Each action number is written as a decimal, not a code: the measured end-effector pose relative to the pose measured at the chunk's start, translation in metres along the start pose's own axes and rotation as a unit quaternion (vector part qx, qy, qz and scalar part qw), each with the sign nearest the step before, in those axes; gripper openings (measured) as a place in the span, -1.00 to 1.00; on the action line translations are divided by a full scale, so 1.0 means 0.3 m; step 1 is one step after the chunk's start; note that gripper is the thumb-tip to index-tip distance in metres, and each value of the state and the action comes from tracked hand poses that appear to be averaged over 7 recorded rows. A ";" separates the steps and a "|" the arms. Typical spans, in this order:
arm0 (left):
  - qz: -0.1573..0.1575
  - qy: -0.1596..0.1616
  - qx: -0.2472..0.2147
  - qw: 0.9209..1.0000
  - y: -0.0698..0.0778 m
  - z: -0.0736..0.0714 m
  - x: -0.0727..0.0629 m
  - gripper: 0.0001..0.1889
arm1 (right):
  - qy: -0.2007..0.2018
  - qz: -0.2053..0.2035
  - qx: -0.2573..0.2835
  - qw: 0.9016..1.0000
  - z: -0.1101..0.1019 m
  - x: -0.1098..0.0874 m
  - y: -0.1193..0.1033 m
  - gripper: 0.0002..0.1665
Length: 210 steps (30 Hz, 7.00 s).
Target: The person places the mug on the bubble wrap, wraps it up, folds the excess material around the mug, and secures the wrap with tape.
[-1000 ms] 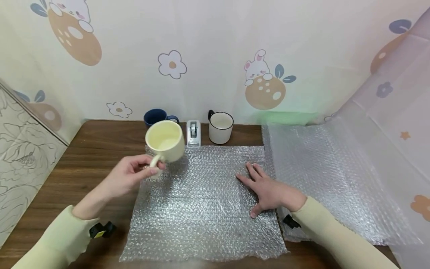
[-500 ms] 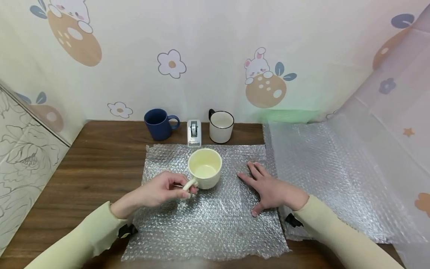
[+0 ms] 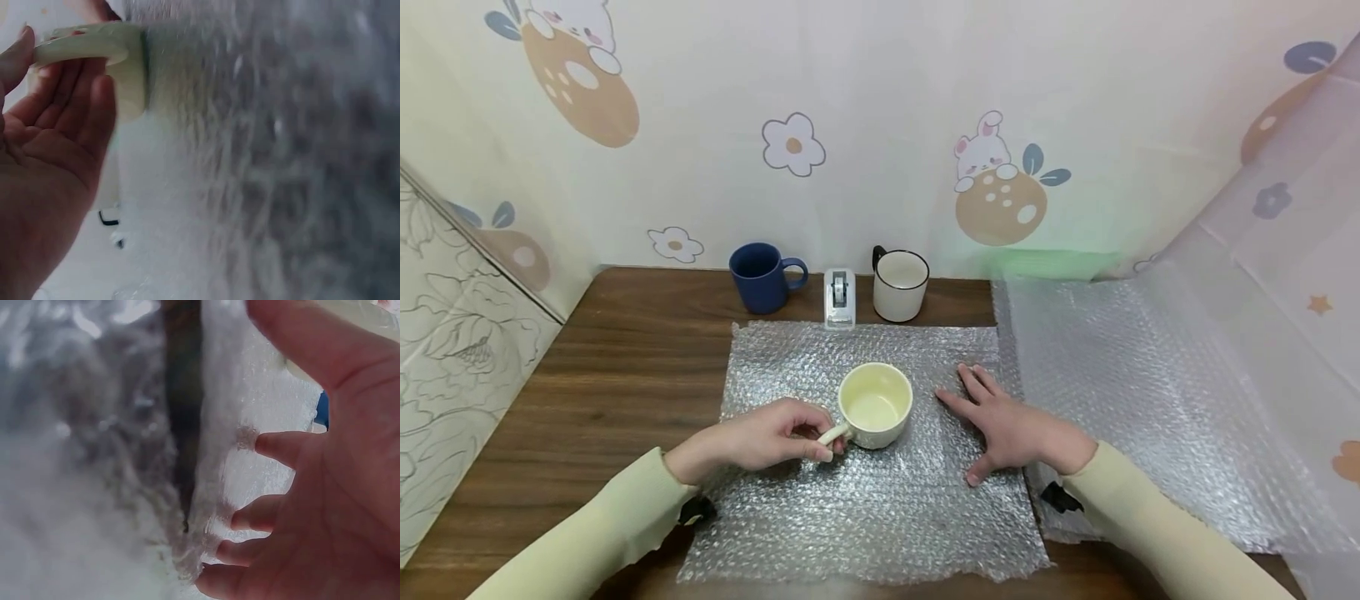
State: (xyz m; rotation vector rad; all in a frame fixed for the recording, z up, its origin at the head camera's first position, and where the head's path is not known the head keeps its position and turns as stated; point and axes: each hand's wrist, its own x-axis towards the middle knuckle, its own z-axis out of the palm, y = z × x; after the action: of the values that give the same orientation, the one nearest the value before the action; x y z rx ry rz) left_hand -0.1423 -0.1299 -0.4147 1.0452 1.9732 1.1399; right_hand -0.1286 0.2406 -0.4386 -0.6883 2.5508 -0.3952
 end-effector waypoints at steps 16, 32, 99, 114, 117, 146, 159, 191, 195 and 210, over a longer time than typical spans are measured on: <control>-0.047 0.009 0.027 0.998 0.020 -0.021 -0.013 -0.91 | 0.199 -0.037 -0.049 0.978 -0.177 0.092 0.142 -0.27; -0.044 -0.011 0.044 0.998 0.027 -0.032 -0.013 -0.81 | 0.221 -0.003 0.251 0.942 -0.199 0.069 0.136 -0.88; -0.019 -0.023 0.072 0.997 0.048 -0.054 -0.004 -0.79 | 0.282 -0.289 -0.119 0.907 -0.022 0.108 -0.223 -0.47; -0.144 0.383 0.182 0.894 -0.055 -0.237 -0.104 -0.45 | 0.296 -0.275 -0.001 0.915 0.011 0.110 -0.205 -0.58; -0.224 0.394 0.095 0.886 -0.103 -0.276 -0.122 -0.20 | 0.282 -0.267 0.005 0.922 0.004 0.106 -0.206 -0.62; -0.029 0.257 -0.187 0.948 0.077 -0.204 0.006 -0.72 | 0.247 -0.290 0.021 0.924 -0.045 0.110 -0.206 -0.73; 0.022 0.157 -0.142 0.977 0.125 -0.125 0.071 -0.63 | 0.256 -0.253 0.146 0.922 -0.028 0.115 -0.202 -0.04; 0.145 0.066 0.444 0.882 0.087 -0.116 0.047 -0.47 | 0.290 -0.369 -0.030 0.882 -0.053 0.087 -0.185 -0.39; 0.170 0.070 0.430 0.884 0.090 -0.116 0.044 -0.49 | 0.269 -0.348 -0.084 0.894 -0.056 0.091 -0.195 -0.32; 0.166 0.040 0.478 0.862 0.096 -0.100 0.064 -0.48 | 0.246 -0.372 -0.083 0.891 -0.068 0.131 -0.201 -0.39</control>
State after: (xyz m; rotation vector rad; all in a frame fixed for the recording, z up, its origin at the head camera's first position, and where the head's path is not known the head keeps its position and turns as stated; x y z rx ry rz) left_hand -0.1668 -0.1162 -0.3784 1.9041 2.5419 0.2638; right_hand -0.1450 0.1725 -0.4124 -1.8515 2.6903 -0.6672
